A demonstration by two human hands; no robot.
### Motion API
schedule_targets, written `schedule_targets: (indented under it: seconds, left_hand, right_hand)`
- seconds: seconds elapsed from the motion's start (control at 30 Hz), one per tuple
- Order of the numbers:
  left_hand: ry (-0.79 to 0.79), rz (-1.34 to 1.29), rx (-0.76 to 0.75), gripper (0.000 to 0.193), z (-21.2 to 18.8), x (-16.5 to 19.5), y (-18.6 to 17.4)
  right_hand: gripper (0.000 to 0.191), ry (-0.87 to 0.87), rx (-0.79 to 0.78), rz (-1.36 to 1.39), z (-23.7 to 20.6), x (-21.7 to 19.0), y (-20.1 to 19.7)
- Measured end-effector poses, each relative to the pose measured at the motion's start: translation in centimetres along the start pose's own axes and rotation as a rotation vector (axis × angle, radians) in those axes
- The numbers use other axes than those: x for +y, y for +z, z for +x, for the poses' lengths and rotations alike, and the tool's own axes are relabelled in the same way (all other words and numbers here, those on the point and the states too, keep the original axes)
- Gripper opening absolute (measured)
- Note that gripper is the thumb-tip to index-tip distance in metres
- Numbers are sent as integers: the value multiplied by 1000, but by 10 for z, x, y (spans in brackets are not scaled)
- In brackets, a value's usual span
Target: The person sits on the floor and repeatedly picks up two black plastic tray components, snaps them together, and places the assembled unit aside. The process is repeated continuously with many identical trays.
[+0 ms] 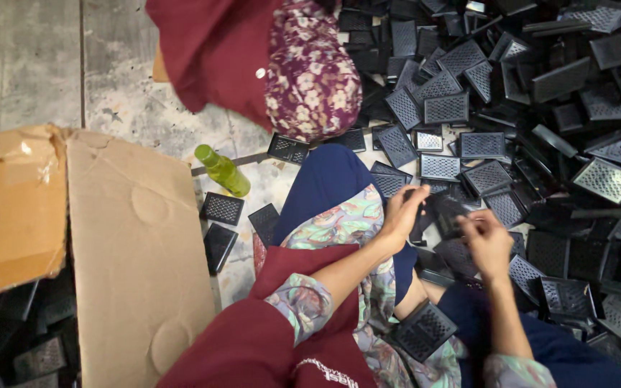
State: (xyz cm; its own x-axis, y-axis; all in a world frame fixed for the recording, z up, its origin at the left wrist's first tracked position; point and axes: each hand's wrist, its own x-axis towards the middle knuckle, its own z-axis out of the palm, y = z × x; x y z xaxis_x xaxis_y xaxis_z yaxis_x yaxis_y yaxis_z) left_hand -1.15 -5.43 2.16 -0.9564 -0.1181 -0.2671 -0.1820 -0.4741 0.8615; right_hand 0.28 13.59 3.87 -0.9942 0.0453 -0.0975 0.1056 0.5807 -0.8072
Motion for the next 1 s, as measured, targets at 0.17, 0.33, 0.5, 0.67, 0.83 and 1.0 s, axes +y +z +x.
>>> schedule_targets:
  seconds: [0.17, 0.33, 0.5, 0.67, 0.83, 1.0]
  left_hand:
    - [13, 218, -175, 42, -9, 1, 4]
    - [4, 148, -293, 42, -16, 1, 4]
    - [-127, -65, -257, 49, -9, 0, 5]
    - [-112, -66, -87, 60, -1, -4, -3]
    - [-24, -89, -84, 60, -8, 1, -4]
    - [-34, -81, -85, 59, -15, 12, -2]
  right_hand:
    - [12, 31, -210, 612, -14, -9, 15]
    - [13, 108, -97, 735, -20, -20, 26]
    - [13, -17, -3, 737, -26, -53, 18]
    - [32, -152, 14, 406, -66, -82, 19]
    - [32, -94, 38, 353, -81, -110, 25]
    - [32, -113, 95, 266, -81, -123, 26]
